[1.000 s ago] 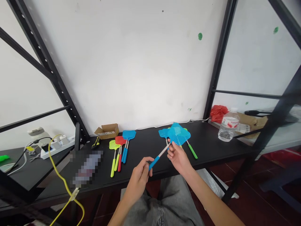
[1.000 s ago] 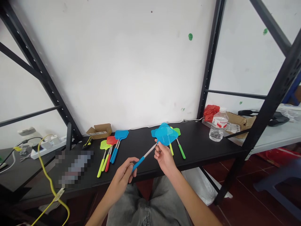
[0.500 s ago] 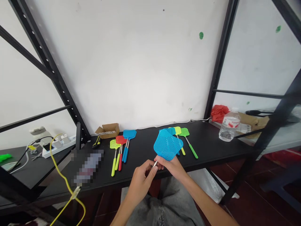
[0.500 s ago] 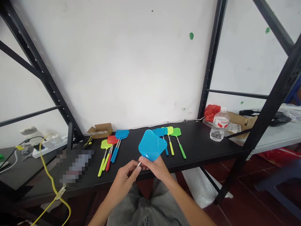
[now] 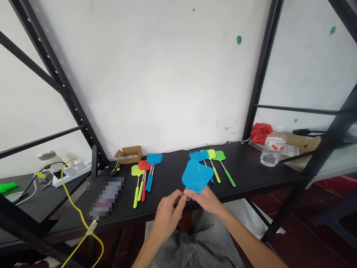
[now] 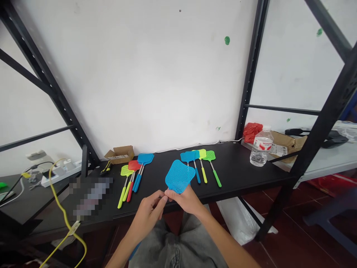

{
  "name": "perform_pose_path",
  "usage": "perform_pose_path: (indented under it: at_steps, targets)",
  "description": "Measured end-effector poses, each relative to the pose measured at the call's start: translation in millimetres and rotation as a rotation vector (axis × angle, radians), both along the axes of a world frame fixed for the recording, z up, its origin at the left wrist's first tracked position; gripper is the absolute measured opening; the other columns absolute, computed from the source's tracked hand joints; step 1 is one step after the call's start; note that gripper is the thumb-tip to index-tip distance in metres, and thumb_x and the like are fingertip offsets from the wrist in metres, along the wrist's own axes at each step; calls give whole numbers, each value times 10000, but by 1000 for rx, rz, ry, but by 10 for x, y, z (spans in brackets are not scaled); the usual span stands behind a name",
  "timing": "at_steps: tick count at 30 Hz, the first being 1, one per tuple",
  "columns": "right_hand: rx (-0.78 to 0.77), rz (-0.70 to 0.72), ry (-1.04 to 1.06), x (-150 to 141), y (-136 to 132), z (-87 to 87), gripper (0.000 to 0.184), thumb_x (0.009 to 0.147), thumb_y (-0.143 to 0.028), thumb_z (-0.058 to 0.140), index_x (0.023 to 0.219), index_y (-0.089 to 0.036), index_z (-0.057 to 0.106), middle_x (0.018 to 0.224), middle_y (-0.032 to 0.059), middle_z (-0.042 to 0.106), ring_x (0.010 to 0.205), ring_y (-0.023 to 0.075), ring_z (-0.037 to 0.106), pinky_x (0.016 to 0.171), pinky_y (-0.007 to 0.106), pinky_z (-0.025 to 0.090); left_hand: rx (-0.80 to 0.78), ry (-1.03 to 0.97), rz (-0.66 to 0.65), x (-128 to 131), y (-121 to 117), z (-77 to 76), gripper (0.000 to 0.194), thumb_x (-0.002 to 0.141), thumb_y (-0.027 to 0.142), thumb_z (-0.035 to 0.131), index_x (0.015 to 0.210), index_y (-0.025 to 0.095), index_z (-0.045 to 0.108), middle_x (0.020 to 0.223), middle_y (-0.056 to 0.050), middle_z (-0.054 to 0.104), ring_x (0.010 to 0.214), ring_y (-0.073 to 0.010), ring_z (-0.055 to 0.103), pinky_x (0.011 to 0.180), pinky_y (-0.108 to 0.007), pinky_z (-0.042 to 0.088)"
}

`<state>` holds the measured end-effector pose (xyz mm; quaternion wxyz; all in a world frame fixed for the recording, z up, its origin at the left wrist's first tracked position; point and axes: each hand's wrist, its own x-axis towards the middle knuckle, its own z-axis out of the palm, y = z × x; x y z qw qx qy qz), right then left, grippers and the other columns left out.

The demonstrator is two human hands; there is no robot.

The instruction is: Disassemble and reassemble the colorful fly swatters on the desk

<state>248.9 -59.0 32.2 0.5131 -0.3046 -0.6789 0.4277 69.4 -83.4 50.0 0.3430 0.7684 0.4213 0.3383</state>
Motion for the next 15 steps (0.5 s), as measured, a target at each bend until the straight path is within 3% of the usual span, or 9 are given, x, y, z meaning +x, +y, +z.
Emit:
perform_pose_path:
  at_steps: [3, 8, 15]
  targets:
    - [-46, 21, 37, -18, 3, -18, 278, 912, -463, 599, 806, -208, 632, 757, 13, 582, 715, 167, 553, 658, 298, 430, -20, -81, -22, 12, 20, 2, 371, 979, 470, 422, 765, 188, 532, 547, 47, 460, 514, -106, 414, 526, -222, 303]
    - [-70, 3, 56, -30, 11, -48, 285, 897, -479, 616, 797, -213, 630, 747, 12, 580, 694, 159, 529, 628, 285, 408, -157, -224, -100, 12, 69, -26, 349, 965, 470, 449, 818, 174, 560, 544, 62, 448, 463, -87, 416, 488, -202, 329]
    - [-98, 2, 78, 7, 68, -113, 271, 885, -475, 633, 833, -209, 640, 792, 24, 608, 701, 161, 538, 610, 284, 419, -375, -374, -172, 46, 165, -188, 387, 947, 501, 455, 769, 167, 539, 467, 55, 488, 358, -72, 397, 405, -192, 282]
